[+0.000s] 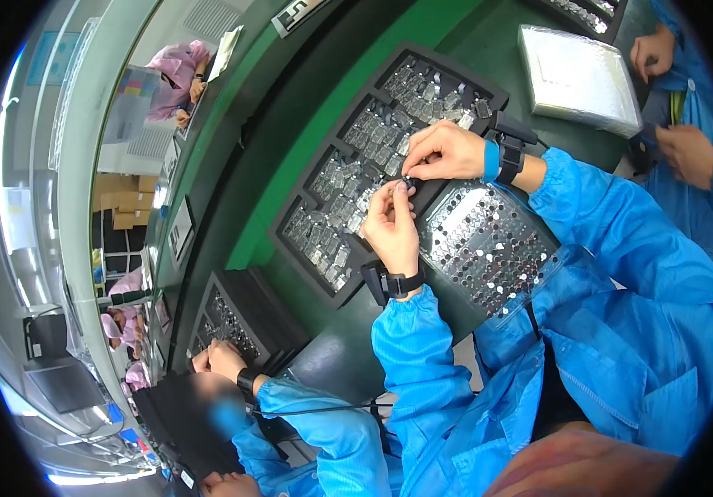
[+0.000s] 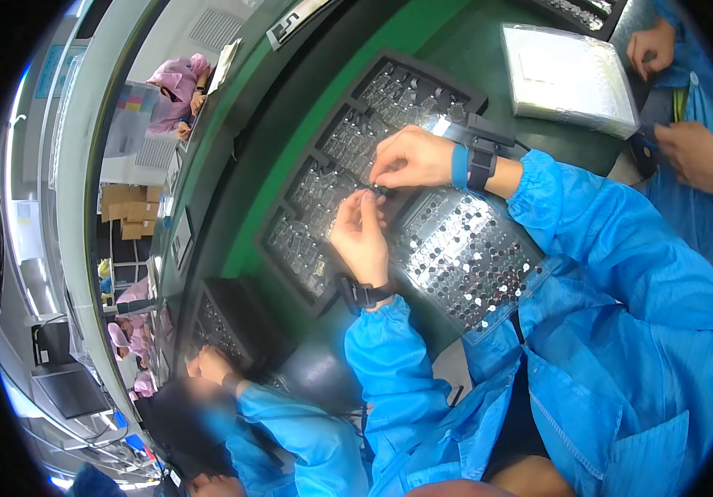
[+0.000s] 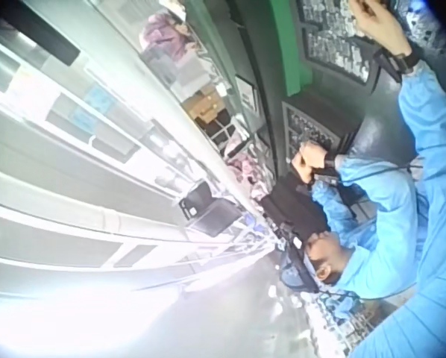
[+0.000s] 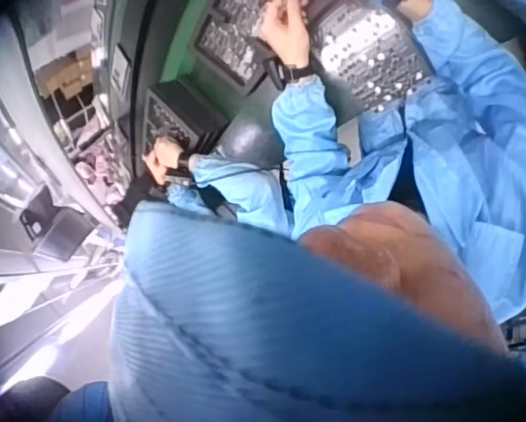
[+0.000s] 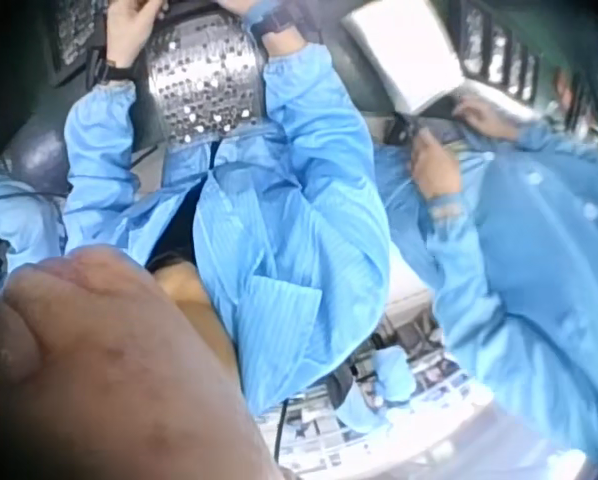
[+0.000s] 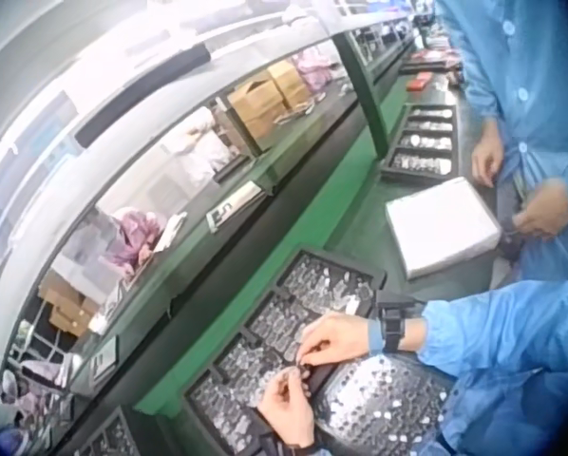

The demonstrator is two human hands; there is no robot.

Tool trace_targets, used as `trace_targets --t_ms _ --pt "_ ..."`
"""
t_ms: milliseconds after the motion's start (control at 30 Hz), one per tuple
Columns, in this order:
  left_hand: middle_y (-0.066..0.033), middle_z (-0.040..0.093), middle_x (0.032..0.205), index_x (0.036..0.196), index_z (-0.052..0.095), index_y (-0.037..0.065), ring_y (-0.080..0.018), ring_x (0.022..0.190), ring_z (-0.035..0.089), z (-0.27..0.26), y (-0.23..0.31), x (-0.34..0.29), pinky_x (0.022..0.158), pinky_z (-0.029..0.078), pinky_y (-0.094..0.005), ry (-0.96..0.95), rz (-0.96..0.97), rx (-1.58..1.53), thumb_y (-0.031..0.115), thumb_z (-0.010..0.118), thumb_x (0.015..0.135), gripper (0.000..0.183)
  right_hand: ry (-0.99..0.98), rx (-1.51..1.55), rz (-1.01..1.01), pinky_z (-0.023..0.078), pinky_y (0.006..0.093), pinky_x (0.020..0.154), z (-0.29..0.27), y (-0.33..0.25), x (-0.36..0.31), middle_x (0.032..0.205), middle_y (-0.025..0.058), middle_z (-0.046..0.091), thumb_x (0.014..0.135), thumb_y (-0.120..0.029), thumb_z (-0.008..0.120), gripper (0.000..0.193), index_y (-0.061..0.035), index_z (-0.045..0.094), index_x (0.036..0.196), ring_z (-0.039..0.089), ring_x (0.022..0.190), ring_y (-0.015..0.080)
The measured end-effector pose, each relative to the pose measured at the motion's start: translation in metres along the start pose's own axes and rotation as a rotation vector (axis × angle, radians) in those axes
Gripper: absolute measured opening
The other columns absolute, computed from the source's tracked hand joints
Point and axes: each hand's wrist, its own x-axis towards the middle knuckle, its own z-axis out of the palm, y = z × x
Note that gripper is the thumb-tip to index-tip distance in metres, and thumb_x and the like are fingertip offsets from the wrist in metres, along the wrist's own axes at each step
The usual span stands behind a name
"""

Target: Manually assembling small electronic components on a printed circuit board at a factory workstation.

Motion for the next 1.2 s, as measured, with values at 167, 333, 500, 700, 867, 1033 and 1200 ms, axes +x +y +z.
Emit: trace_targets --t_ms 167,333,500,700,867,1033,1200 --pt "-0.0092 0.074 0.09 0.111 0.069 -0.001 -0.0065 0.071 0.06 0.002 0.002 -0.003 0.062 0.046 -0.0205 -0.002 0.0 0.039 0.012 0.067 0.099 0.018 0.001 -0.035 0.009 0.044 0.0303 0.054 0.002 -0.003 -0.001 0.083 0.0074 0.069 0.086 -0.011 0.073 0.013 -0.0021 0.077 0.095 0.058 0.059 0.0152" --pt "-0.0096 0.074 0.091 0.114 0.065 -0.002 -0.0068 0.072 0.06 0.003 -0.002 -0.001 0.063 0.046 -0.0213 0.041 -0.002 0.102 0.015 0.065 0.101 0.022 0.063 0.044 0.146 0.043 0.0273 0.053 -0.016 -0.004 0.006 0.081 0.004 0.069 0.09 -0.015 0.073 0.022 -0.0037 0.074 0.109 0.057 0.062 0.0072" --pt "-0.0107 0.073 0.094 0.119 0.061 -0.002 -0.0078 0.073 0.06 0.002 0.003 0.001 0.065 0.048 -0.0225 0.096 0.028 0.04 0.016 0.062 0.102 0.024 0.438 0.155 0.261 0.054 0.0274 0.074 -0.049 0.024 0.013 0.093 0.0049 0.075 0.096 -0.023 0.069 0.023 -0.0039 0.075 0.107 0.068 0.083 0.0092" --pt "-0.0114 0.072 0.097 0.12 0.061 -0.002 -0.0089 0.078 0.06 0.005 0.004 -0.002 0.069 0.049 -0.0239 0.149 0.065 0.08 0.018 0.059 0.104 0.025 0.395 -0.097 0.074 0.053 0.0255 0.061 -0.037 0.023 0.006 0.082 0.0077 0.074 0.095 -0.016 0.069 0.018 -0.0009 0.074 0.102 0.066 0.066 0.0098" --pt "-0.0115 0.071 0.101 0.112 0.068 -0.002 -0.0178 0.09 0.066 -0.009 -0.005 -0.004 0.078 0.053 -0.0284 0.237 0.318 0.356 0.007 0.06 0.101 0.017 0.386 -0.022 0.145 0.057 0.0328 0.07 -0.039 0.021 0.009 0.08 0.0106 0.074 0.093 -0.023 0.068 0.021 -0.0046 0.074 0.1 0.071 0.071 0.0217" --pt "-0.0132 0.071 0.102 0.107 0.069 -0.001 -0.0235 0.091 0.069 0.002 0.008 -0.003 0.081 0.054 -0.0336 0.055 0.464 0.663 0.004 0.062 0.097 0.013 0.419 -0.041 0.083 0.055 0.0273 0.062 -0.041 0.031 0.01 0.082 0.0098 0.074 0.094 -0.017 0.07 0.018 -0.0023 0.074 0.102 0.069 0.065 0.0133" --pt "-0.0132 0.072 0.102 0.107 0.069 -0.003 -0.0231 0.093 0.068 0.01 0.019 0.004 0.085 0.053 -0.0342 -0.01 0.449 0.651 0.006 0.062 0.097 0.015 0.419 -0.027 0.079 0.055 0.0277 0.064 -0.041 0.031 0.011 0.08 0.01 0.074 0.094 -0.018 0.069 0.019 -0.0023 0.074 0.102 0.07 0.067 0.014"
